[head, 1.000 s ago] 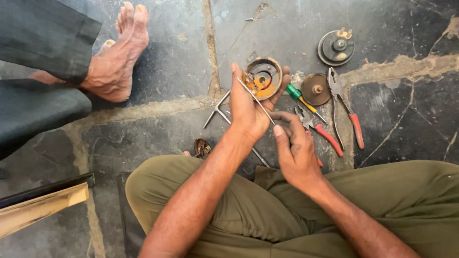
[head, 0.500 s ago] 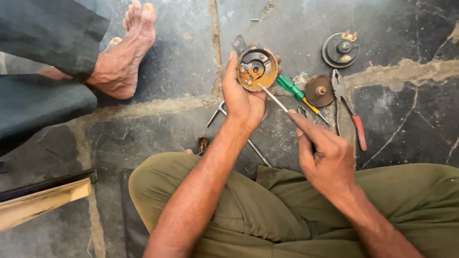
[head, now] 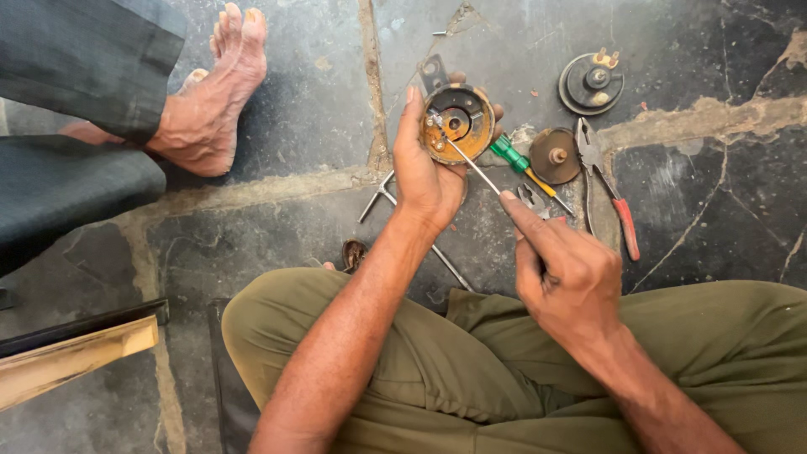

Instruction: The person sits on the floor and uses pliers and a screwdriver to disassemble and adjust a small circular electrical component. They repeatedly hammer a part of the component with the pliers and use the screwdriver to manipulate internal parts.

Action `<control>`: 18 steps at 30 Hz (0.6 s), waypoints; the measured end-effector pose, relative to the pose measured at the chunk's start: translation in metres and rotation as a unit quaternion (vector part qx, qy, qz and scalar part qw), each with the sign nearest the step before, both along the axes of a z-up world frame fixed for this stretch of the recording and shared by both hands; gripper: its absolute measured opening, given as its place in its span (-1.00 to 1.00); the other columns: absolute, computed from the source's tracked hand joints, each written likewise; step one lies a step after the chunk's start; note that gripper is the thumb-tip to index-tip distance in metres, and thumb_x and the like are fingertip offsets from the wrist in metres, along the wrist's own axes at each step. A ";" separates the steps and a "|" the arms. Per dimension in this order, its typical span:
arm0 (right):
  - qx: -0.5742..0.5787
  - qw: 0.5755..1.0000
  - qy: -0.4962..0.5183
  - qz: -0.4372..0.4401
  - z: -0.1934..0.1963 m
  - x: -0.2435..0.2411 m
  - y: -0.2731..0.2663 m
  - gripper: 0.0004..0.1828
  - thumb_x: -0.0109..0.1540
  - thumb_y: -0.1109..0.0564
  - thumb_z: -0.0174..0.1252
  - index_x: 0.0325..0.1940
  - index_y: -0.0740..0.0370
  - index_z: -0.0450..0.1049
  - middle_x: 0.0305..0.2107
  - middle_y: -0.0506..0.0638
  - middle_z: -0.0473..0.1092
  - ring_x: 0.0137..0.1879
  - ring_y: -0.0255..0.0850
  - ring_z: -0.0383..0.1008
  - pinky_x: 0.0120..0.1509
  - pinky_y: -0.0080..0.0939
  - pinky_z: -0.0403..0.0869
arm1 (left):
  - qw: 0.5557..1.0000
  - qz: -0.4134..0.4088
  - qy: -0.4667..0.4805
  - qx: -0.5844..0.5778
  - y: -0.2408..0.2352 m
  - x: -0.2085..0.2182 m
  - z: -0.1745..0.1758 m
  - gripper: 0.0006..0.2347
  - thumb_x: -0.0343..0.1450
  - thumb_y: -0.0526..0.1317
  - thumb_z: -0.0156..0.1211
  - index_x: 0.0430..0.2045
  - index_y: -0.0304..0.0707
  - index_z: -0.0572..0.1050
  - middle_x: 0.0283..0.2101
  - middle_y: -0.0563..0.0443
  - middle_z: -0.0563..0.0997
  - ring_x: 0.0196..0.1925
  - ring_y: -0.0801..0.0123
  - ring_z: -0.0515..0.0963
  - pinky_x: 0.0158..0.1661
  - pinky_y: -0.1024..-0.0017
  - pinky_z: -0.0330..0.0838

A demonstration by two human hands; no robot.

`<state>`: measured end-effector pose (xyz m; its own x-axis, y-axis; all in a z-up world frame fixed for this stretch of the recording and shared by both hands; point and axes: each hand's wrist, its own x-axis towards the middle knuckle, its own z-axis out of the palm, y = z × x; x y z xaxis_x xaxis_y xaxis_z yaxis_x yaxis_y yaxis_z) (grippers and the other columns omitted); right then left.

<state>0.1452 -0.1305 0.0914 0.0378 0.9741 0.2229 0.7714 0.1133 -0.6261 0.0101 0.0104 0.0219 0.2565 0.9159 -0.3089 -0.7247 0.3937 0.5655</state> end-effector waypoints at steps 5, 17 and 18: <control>0.025 0.999 -0.015 0.014 -0.001 0.001 0.001 -0.43 0.19 0.37 0.20 0.30 0.16 0.51 -0.50 0.08 0.37 -0.43 0.02 0.38 -0.27 0.02 0.36 | 1.000 -0.013 0.008 -0.004 -0.001 0.001 -0.003 -0.52 0.63 0.11 -0.26 0.11 -0.35 0.41 -0.04 -0.19 0.63 0.02 0.01 0.68 0.04 0.08 0.61; 0.029 0.998 -0.058 0.009 -0.001 0.002 -0.001 -0.38 0.14 0.38 0.21 0.30 0.15 0.52 -0.52 0.07 0.36 -0.47 0.03 0.35 -0.30 0.03 0.36 | 0.999 -0.006 -0.026 0.019 -0.007 0.007 -0.011 -0.69 0.66 0.00 -0.16 -0.01 -0.27 0.40 0.05 -0.25 0.60 0.14 -0.03 0.62 0.14 0.09 0.55; 0.026 0.998 -0.060 0.009 -0.001 0.001 -0.001 -0.38 0.14 0.38 0.21 0.30 0.15 0.52 -0.54 0.06 0.35 -0.47 0.03 0.35 -0.30 0.03 0.35 | 0.999 -0.004 -0.030 0.023 -0.007 0.006 -0.010 -0.68 0.66 -0.01 -0.15 -0.01 -0.31 0.41 0.06 -0.27 0.60 0.15 -0.05 0.62 0.16 0.07 0.54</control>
